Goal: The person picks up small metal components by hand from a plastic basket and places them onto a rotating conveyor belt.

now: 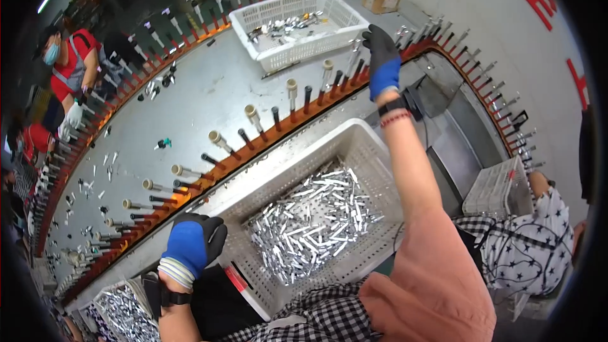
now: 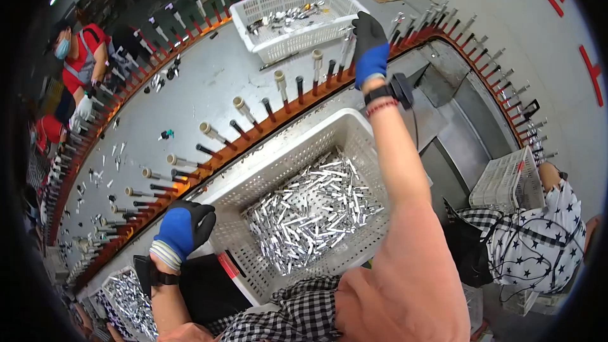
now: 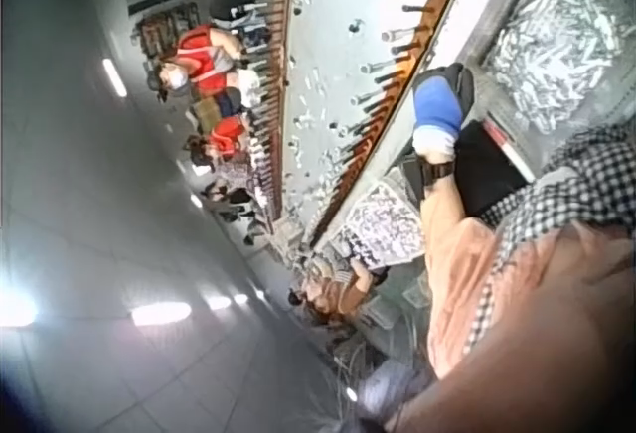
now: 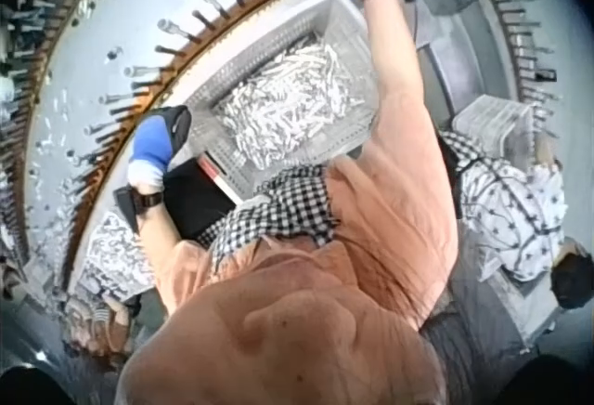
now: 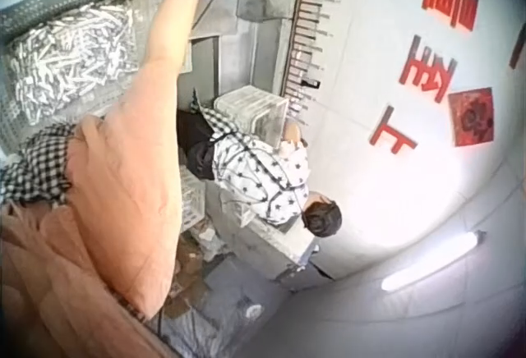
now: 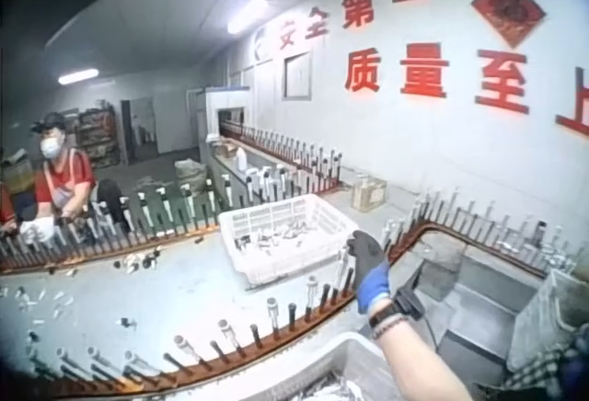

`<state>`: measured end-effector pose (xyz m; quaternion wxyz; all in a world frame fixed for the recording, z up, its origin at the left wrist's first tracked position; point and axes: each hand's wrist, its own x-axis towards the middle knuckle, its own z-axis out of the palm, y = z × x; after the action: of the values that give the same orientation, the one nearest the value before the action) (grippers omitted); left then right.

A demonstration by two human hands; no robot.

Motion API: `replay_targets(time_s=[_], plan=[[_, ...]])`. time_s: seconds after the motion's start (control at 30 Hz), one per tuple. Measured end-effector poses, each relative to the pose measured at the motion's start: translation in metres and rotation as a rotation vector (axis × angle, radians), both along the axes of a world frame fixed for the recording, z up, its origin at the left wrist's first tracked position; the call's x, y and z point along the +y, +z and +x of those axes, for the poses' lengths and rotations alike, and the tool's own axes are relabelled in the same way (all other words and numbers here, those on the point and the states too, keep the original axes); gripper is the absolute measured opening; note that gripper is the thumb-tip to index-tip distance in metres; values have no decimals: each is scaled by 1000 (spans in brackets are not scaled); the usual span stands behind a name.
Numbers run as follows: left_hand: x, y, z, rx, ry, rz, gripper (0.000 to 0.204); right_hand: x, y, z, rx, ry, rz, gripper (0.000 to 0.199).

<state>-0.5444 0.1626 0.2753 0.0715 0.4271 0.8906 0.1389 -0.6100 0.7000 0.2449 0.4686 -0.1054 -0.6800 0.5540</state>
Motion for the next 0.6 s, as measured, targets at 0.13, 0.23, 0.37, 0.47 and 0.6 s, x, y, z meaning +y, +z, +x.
replay_targets(time_s=[0.13,0.23,0.37,0.47,0.6], plan=[[9,-12,-3,-30,-67,-23,20,48,-32,-50,-458,64,233,39],[-1,-17,-3,-4,-65,12,21,-34,-17,-35,-432,158,31,53],[-3,-8,9,130,-74,121,26,-123,43,80,-684,648,328,45],[-14,-18,8,101,-59,78,25,-134,20,114,-841,757,672,32],[-12,-11,10,131,-51,104,27,-13,-32,78,-163,201,470,37]])
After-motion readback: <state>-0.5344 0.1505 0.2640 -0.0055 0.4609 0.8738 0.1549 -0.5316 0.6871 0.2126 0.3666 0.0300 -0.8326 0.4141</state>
